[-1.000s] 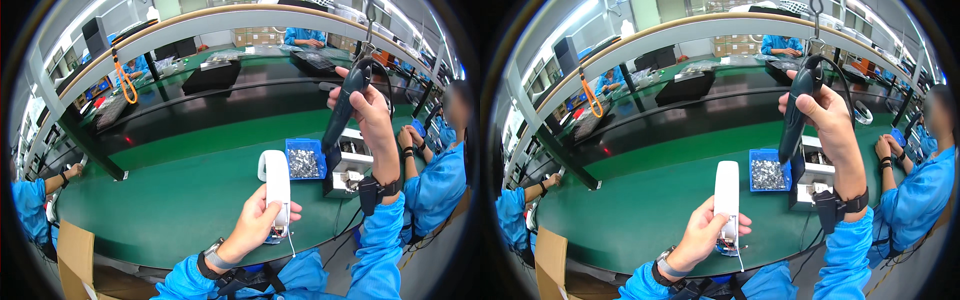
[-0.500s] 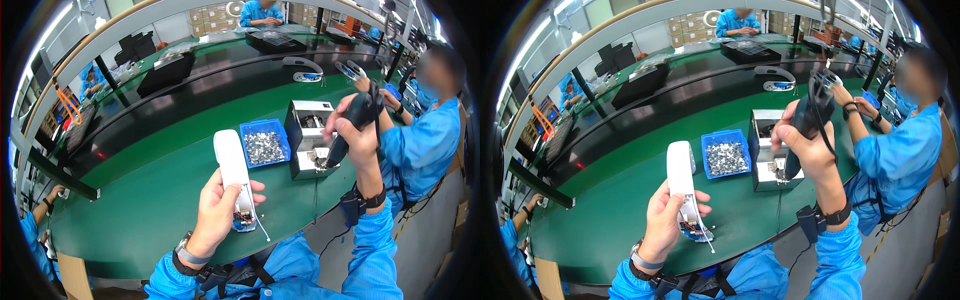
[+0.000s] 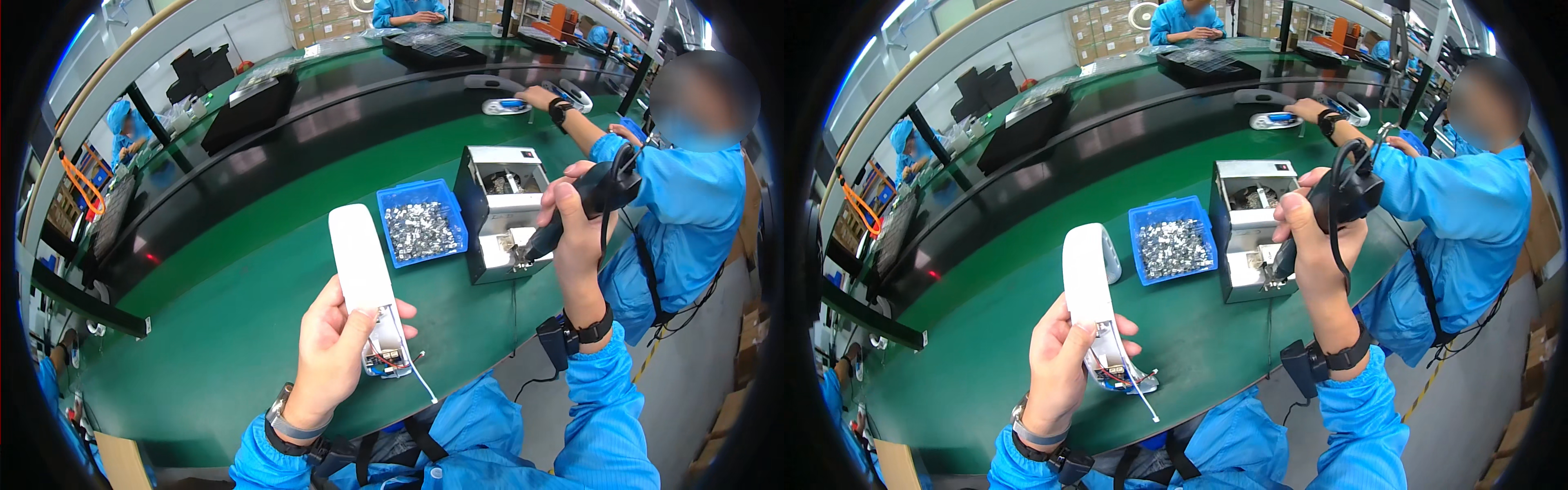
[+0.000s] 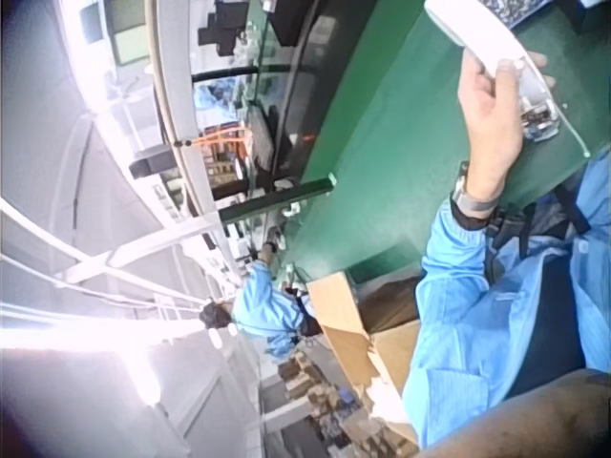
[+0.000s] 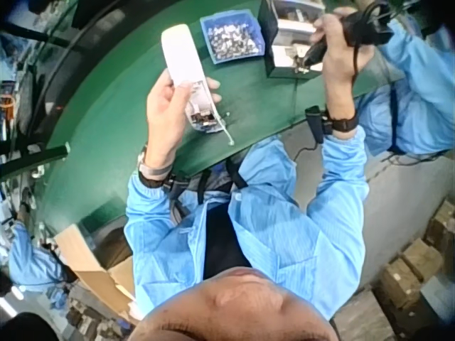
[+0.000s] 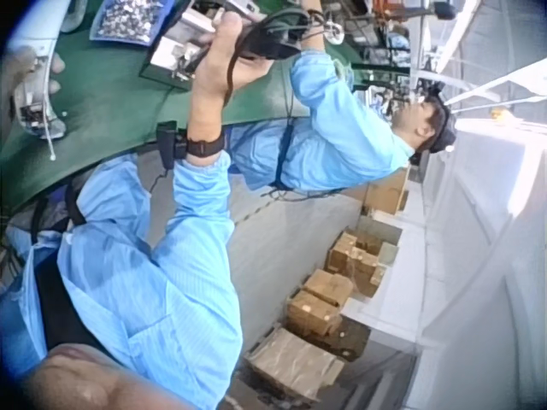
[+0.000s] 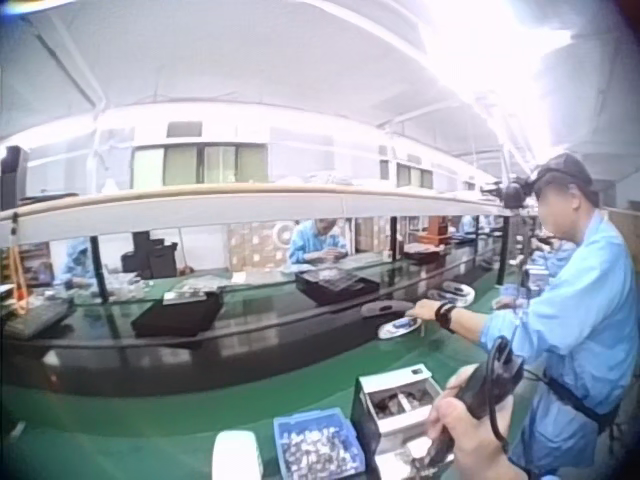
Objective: Assembling plastic electronic component headbands using screws and an electric screwdriver on an assembly line.
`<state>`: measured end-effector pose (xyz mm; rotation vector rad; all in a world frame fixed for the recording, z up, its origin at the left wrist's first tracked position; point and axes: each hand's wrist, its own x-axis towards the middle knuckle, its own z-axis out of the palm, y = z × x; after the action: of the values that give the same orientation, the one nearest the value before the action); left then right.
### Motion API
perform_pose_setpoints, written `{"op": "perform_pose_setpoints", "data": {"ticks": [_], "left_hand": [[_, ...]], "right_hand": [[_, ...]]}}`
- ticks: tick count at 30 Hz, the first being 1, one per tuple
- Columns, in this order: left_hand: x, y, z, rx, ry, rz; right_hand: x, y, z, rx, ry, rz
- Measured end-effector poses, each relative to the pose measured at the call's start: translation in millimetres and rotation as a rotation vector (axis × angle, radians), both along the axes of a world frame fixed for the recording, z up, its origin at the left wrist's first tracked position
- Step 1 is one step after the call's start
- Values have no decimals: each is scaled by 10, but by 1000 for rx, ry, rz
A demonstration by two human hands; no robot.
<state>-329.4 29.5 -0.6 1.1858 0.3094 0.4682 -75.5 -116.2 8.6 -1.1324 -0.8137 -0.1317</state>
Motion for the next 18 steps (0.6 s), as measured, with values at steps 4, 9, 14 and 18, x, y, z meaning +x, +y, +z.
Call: {"op": "perform_pose_setpoints", "data": {"ticks": [4, 9, 14, 18], "left_hand": [[-13, 11, -16, -20, -29, -18], [-19, 48, -29, -10, -36, -32], [-36, 64, -53, 0, -43, 14], [-28, 86, -78, -50, -44, -26]], "right_hand": [[-22, 15, -50, -13, 10, -37], [23, 61, 3, -46, 11, -11], [-26, 115, 40, -97, 57, 19], [-205, 161, 332, -69, 31, 87]]}}
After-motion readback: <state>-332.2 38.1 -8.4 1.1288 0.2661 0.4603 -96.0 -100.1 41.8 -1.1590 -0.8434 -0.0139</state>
